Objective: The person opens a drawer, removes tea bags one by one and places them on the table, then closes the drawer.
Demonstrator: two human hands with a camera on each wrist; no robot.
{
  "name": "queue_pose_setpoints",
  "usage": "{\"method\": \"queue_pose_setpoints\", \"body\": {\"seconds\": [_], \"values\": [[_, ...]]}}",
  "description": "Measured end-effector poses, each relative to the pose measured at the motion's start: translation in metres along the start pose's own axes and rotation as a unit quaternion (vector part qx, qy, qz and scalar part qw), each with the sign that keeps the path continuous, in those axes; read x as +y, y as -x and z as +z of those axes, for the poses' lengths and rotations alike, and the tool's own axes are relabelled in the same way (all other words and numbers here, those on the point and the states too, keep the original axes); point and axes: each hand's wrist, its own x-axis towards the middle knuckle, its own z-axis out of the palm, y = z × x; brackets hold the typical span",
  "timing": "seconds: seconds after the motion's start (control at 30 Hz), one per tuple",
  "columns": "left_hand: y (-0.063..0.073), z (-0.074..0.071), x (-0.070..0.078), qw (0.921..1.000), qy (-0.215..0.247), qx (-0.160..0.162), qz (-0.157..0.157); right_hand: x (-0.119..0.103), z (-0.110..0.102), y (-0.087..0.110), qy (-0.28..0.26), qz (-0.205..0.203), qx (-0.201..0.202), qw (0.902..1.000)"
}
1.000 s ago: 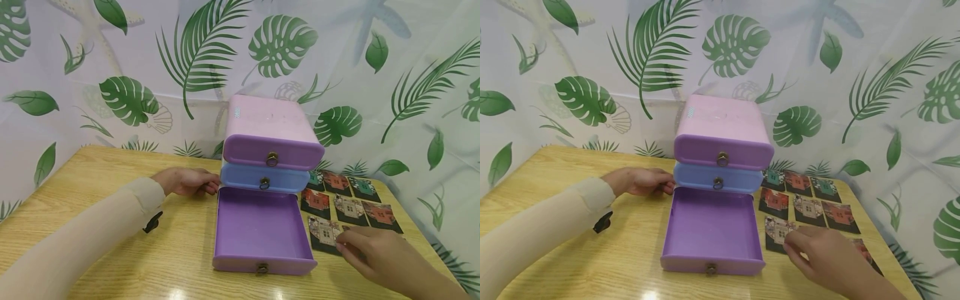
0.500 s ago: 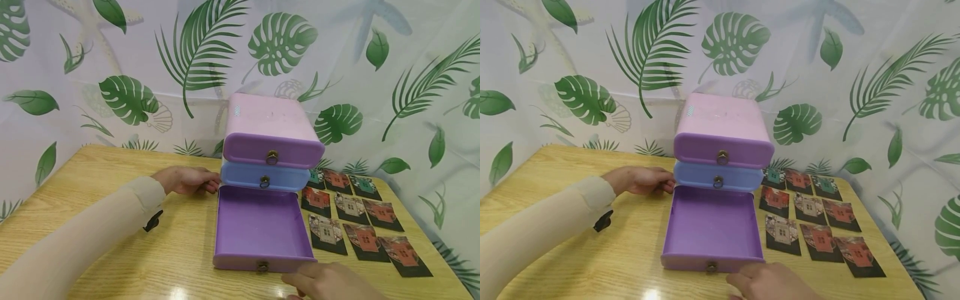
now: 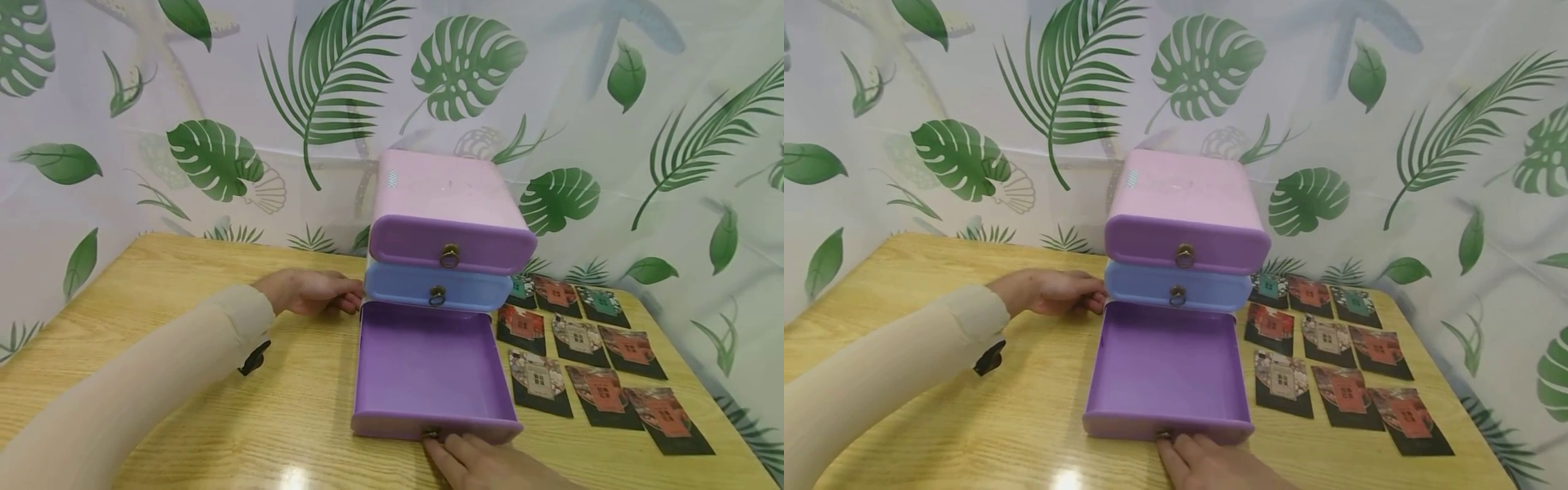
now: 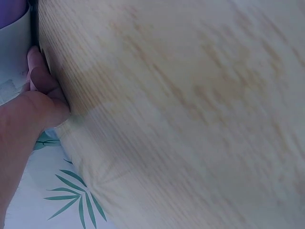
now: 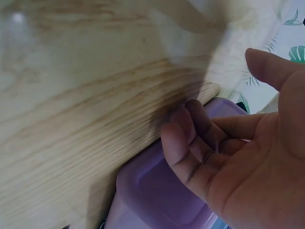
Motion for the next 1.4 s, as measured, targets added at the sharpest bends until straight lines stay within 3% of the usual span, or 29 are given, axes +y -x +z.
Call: {"method": "queue_pose_setpoints", "body": {"seconds": [0.17,0.47,0.7,1.07,1.4], "values": [[0.0,0.0,0.001,1.0,-0.003,-0.003,-0.002,0.0,-0.008,-0.002,-0.016,0.023,-0.018,0.9995],[0.0,0.001,0.001,1.0,-0.001,0.002,-0.003,0.004,-0.016,-0.006,-0.052,0.023,-0.023,0.9981],[0.0,0.001,0.002,1.0,-0.002,0.002,-0.009,0.003,-0.021,-0.012,-0.042,0.021,-0.013,0.9988],[-0.001,0.0,0.001,0.9999,-0.003,0.004,-0.009,0.006,-0.031,-0.019,-0.075,0.039,-0.011,0.9964],[-0.001,0.0,0.001,1.0,-0.003,0.004,-0.008,0.009,-0.04,-0.027,-0.091,0.072,-0.012,0.9932]]}}
